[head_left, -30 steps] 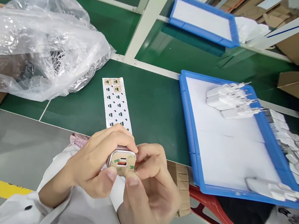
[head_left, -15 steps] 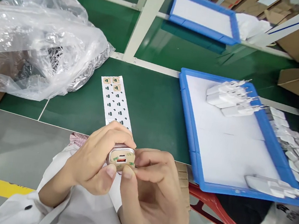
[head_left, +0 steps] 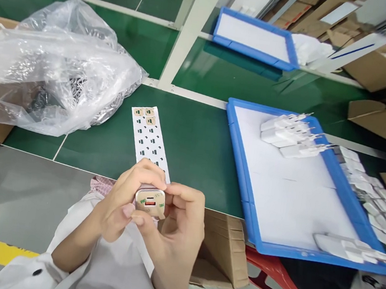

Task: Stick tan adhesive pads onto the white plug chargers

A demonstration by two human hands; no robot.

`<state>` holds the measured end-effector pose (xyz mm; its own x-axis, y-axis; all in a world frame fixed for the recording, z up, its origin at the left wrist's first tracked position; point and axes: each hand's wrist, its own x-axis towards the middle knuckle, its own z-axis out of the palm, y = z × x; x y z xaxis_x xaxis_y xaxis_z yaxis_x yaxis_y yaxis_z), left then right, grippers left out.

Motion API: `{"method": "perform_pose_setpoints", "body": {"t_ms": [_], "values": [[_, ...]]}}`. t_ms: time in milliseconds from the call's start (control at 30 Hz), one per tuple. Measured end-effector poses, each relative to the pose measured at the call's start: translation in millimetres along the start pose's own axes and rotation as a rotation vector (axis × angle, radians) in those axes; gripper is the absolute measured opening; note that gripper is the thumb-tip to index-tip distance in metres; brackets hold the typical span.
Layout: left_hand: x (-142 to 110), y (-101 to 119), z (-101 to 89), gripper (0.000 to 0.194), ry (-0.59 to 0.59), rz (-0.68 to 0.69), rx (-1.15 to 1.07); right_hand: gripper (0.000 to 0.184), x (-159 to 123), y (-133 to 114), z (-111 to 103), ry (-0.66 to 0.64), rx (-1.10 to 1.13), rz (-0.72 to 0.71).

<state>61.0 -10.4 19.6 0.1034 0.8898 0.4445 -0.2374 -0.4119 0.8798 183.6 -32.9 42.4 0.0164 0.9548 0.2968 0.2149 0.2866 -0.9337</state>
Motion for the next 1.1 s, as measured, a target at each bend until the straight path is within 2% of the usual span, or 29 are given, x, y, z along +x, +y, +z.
{"method": "perform_pose_setpoints", "body": {"t_ms": [133,267,367,567,667,733,833,1000,1100], "values": [[-1,-4,4.4,0.050,0.025,0.014,-0.085,0.020,2,3,1,0.017,0.030,-0.087],[-1,-6,8.2,0.053,0.043,0.035,-0.058,0.006,0,12,-5,0.042,0.001,-0.125],[-2,-10,6.4,0.056,0.052,0.031,-0.030,0.012,0,18,-7,0.057,-0.025,-0.075],[-3,-27,0.4,0.071,0.031,0.057,0.044,0.029,10,16,3,-0.002,0.029,0.149],[-3,-31,-0.5,0.074,0.050,0.090,0.088,0.030,15,14,6,0.006,-0.006,0.154],[-2,-32,-0.9,0.073,0.051,0.141,0.124,0.027,18,15,5,-0.032,0.038,0.114],[0,-32,-1.5,0.072,0.054,0.173,0.157,0.032,20,21,3,-0.092,0.124,0.102],[3,-39,-3.7,0.071,0.066,0.162,0.173,0.042,24,32,7,-0.059,0.247,0.222],[4,-44,-5.2,0.073,0.072,0.202,0.257,0.039,29,29,9,-0.080,0.159,0.308]]}}
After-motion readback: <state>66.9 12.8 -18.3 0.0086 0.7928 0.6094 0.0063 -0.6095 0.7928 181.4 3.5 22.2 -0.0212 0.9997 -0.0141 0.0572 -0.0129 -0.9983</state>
